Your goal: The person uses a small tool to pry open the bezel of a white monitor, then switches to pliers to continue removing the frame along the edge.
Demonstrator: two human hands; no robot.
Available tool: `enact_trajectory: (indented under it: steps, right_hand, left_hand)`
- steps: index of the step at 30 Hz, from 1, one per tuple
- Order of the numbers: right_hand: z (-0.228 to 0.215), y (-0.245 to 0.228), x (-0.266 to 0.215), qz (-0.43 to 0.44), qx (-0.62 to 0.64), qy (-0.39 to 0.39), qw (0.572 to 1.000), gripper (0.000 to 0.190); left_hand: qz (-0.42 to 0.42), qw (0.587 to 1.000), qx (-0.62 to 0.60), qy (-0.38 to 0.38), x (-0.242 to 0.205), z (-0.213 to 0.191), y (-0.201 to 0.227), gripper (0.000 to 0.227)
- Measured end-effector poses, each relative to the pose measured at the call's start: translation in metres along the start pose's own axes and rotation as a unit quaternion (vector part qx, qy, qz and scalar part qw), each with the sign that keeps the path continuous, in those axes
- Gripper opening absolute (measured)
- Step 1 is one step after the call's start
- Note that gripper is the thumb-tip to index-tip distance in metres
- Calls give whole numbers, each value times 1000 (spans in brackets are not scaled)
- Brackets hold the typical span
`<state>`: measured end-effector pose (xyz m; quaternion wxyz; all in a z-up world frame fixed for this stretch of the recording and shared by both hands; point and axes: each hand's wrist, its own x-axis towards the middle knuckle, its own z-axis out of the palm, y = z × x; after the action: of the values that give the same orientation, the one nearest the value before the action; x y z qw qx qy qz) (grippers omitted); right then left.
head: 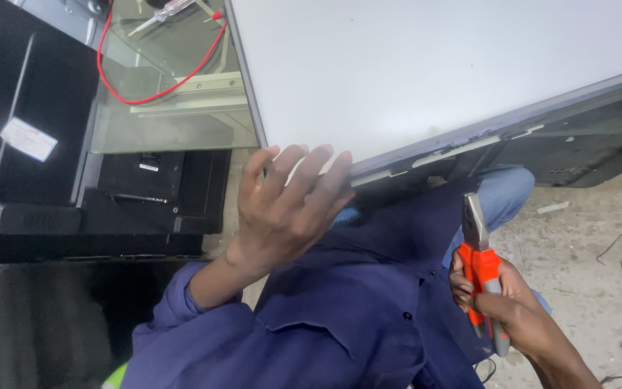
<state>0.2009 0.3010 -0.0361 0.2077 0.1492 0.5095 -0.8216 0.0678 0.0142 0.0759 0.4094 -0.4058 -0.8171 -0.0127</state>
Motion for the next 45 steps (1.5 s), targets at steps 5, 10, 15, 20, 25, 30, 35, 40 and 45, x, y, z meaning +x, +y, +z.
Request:
enact_trajectory:
  steps: [5, 10, 15, 20, 25, 30, 35, 40, 45]
  right_hand:
    - [2, 3, -3, 17, 16, 26, 999, 40]
    - [4, 0, -1, 5, -8, 13, 1000, 36]
    - [9, -7, -2, 15, -18, 24, 999, 32]
    - [8, -13, 0, 16, -32, 19, 999, 38]
    - [30, -50, -7, 10, -63, -17, 998, 33]
    - [40, -69, -9, 87, -52, 33, 994, 60]
    - [58, -97, -11, 176, -103, 48, 978, 52]
    - [78, -104, -21, 176, -92, 82, 977, 40]
    - [103, -104, -22, 175, 29, 125, 976, 48]
  left_hand:
    - [22, 999, 27, 16, 9, -5, -5, 25]
    - [135, 988, 71, 19, 22, -14, -15, 28]
    - [272, 955, 116, 26, 38, -13, -26, 31]
    - [370, 914, 153, 55, 44, -8, -33, 36]
    - [373, 916, 133, 66, 46, -5, -36, 33]
    - [374, 915, 119, 92, 48, 1, -43, 30]
    - [390, 912, 93, 87, 49, 3, -54, 22]
    - [377, 921, 48, 85, 49, 8, -61, 17]
    - [361, 927, 11, 105, 49, 16, -65, 21]
